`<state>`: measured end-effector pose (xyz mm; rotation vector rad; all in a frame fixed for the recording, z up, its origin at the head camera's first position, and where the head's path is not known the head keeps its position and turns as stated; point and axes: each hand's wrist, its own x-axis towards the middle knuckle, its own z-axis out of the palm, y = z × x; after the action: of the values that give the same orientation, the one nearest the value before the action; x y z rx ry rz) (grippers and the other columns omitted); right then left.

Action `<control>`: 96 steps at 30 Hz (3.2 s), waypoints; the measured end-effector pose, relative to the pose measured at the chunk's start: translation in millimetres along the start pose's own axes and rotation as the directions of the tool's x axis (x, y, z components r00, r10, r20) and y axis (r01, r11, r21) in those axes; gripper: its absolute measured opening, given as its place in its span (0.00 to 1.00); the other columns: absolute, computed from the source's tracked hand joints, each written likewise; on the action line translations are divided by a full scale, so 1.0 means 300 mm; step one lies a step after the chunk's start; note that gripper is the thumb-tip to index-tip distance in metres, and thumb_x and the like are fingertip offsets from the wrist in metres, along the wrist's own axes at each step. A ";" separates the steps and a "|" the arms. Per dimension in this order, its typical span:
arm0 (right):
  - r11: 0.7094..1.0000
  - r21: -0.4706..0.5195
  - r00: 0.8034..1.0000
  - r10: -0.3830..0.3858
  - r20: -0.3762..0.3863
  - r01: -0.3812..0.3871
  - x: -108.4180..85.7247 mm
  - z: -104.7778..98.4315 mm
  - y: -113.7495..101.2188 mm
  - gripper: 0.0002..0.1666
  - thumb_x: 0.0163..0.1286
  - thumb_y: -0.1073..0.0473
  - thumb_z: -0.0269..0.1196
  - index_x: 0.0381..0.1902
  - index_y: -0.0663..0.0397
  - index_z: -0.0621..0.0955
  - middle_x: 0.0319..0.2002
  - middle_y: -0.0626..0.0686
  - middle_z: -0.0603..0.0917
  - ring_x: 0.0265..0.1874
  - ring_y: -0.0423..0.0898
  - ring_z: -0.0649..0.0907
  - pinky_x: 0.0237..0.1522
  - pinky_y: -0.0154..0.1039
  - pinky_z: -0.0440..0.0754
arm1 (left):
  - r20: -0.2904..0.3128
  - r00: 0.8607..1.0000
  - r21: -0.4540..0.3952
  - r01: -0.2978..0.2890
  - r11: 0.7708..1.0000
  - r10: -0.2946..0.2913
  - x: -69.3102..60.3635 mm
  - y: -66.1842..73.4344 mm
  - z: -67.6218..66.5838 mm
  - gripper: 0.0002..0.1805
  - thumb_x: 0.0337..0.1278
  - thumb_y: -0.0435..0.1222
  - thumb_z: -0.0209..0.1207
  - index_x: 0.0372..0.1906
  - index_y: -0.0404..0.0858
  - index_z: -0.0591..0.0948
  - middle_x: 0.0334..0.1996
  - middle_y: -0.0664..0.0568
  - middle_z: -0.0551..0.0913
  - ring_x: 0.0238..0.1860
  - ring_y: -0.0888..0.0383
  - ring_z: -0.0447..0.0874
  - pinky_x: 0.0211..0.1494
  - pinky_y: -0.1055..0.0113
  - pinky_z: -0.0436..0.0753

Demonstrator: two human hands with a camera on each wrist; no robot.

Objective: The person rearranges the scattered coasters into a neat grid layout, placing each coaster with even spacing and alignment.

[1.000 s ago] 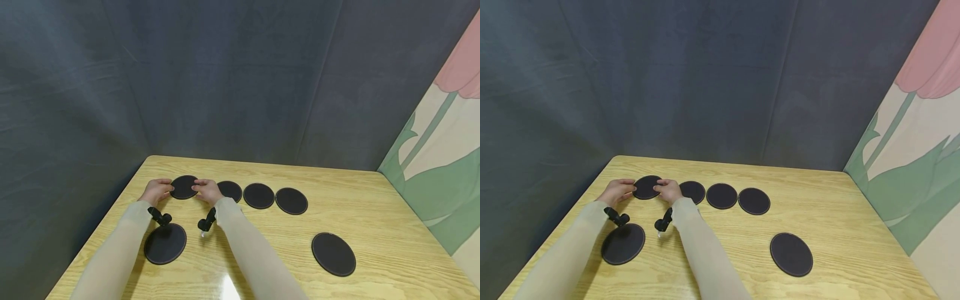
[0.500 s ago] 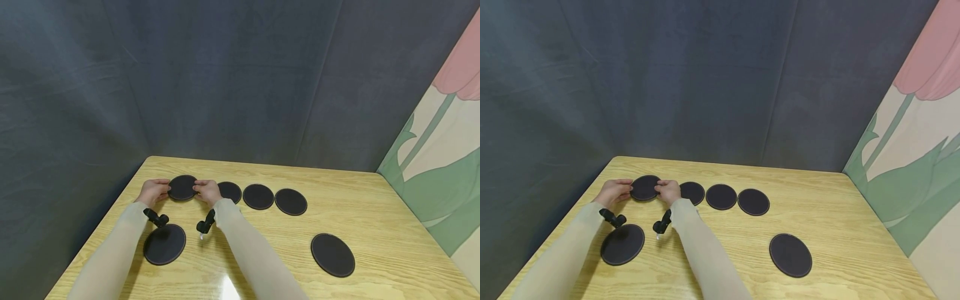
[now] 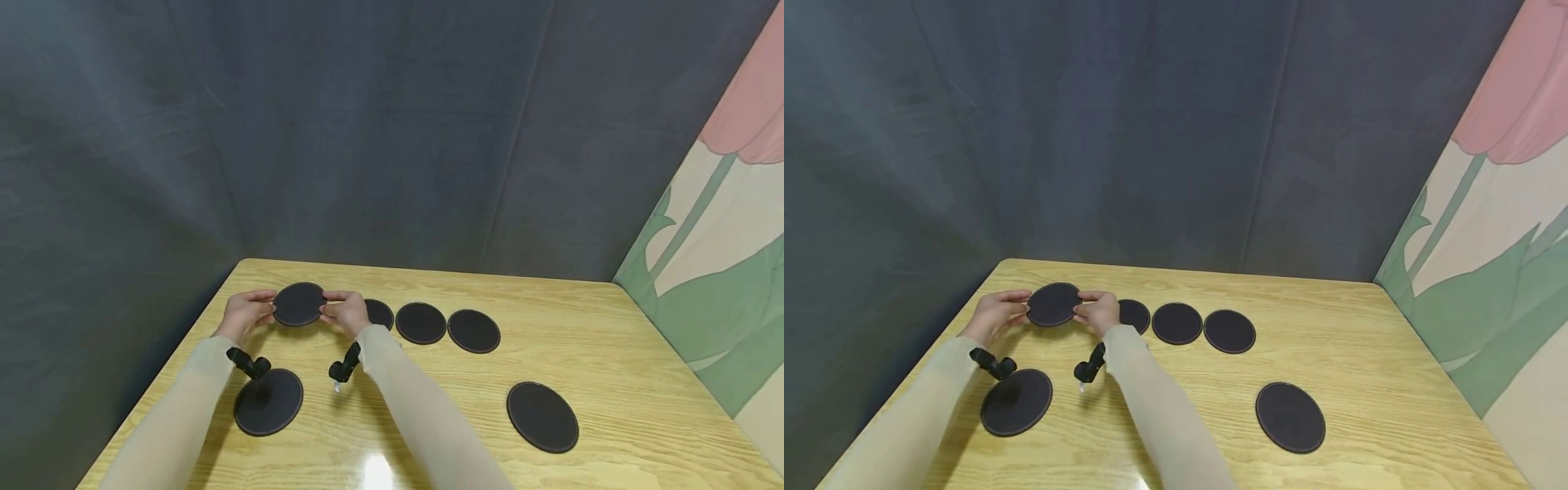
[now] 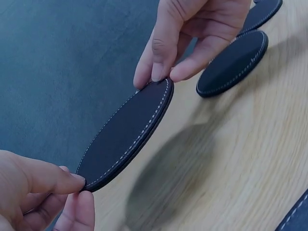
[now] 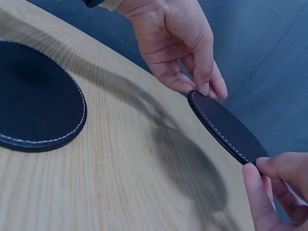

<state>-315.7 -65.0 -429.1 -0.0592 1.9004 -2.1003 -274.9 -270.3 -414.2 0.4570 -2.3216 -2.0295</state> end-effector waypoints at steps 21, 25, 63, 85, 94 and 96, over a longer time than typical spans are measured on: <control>1.000 -0.003 0.996 -0.007 0.084 0.007 -0.056 -0.117 -0.070 0.21 0.66 0.71 0.61 0.57 0.57 0.81 0.45 0.61 0.84 0.33 0.41 0.87 0.54 0.47 0.81 | 0.062 0.998 -0.021 -0.027 0.999 0.028 -0.066 0.067 0.043 0.31 0.61 0.26 0.59 0.70 0.33 0.67 0.69 0.39 0.65 0.41 0.72 0.78 0.52 0.72 0.82; 1.000 0.013 0.995 -0.006 0.096 0.005 -0.065 -0.141 -0.074 0.22 0.66 0.72 0.61 0.58 0.57 0.80 0.46 0.62 0.84 0.34 0.42 0.87 0.50 0.41 0.84 | 0.092 0.995 -0.042 -0.029 0.999 0.033 -0.073 0.076 0.053 0.31 0.61 0.26 0.58 0.70 0.32 0.67 0.65 0.40 0.68 0.40 0.72 0.79 0.49 0.75 0.82; 0.994 -0.106 0.997 -0.002 0.072 0.009 -0.238 -0.309 0.018 0.24 0.62 0.76 0.62 0.57 0.63 0.79 0.56 0.66 0.72 0.29 0.41 0.86 0.42 0.37 0.86 | 0.160 0.987 -0.028 0.019 0.999 -0.015 -0.179 -0.034 0.216 0.24 0.58 0.24 0.59 0.61 0.29 0.76 0.48 0.44 0.74 0.36 0.63 0.81 0.44 0.69 0.84; 0.994 -0.105 0.996 -0.001 0.094 0.011 -0.321 -0.377 0.100 0.23 0.61 0.78 0.61 0.56 0.72 0.77 0.68 0.68 0.61 0.32 0.41 0.85 0.41 0.36 0.86 | 0.189 0.982 0.013 0.001 1.000 -0.003 -0.230 -0.107 0.285 0.21 0.52 0.20 0.61 0.54 0.26 0.79 0.42 0.43 0.76 0.34 0.59 0.81 0.39 0.69 0.84; 0.989 -0.138 0.993 -0.026 0.115 0.042 -0.341 -0.386 0.112 0.23 0.61 0.78 0.61 0.56 0.73 0.77 0.67 0.70 0.62 0.34 0.42 0.85 0.42 0.38 0.86 | 0.211 0.977 0.045 -0.012 0.999 0.002 -0.248 -0.115 0.295 0.21 0.51 0.20 0.61 0.54 0.25 0.78 0.42 0.42 0.76 0.34 0.59 0.80 0.39 0.66 0.85; 0.988 -0.149 0.993 -0.029 0.117 0.046 -0.345 -0.387 0.113 0.23 0.61 0.78 0.61 0.55 0.73 0.77 0.68 0.72 0.58 0.35 0.43 0.85 0.42 0.38 0.86 | 0.211 0.978 0.051 -0.011 0.999 0.000 -0.253 -0.114 0.297 0.20 0.51 0.20 0.61 0.53 0.25 0.79 0.41 0.42 0.76 0.34 0.58 0.80 0.39 0.67 0.85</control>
<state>-237.5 70.7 -458.2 -0.2454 2.0002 -1.9275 -214.0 -170.2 -448.1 0.2463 -2.4943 -2.1147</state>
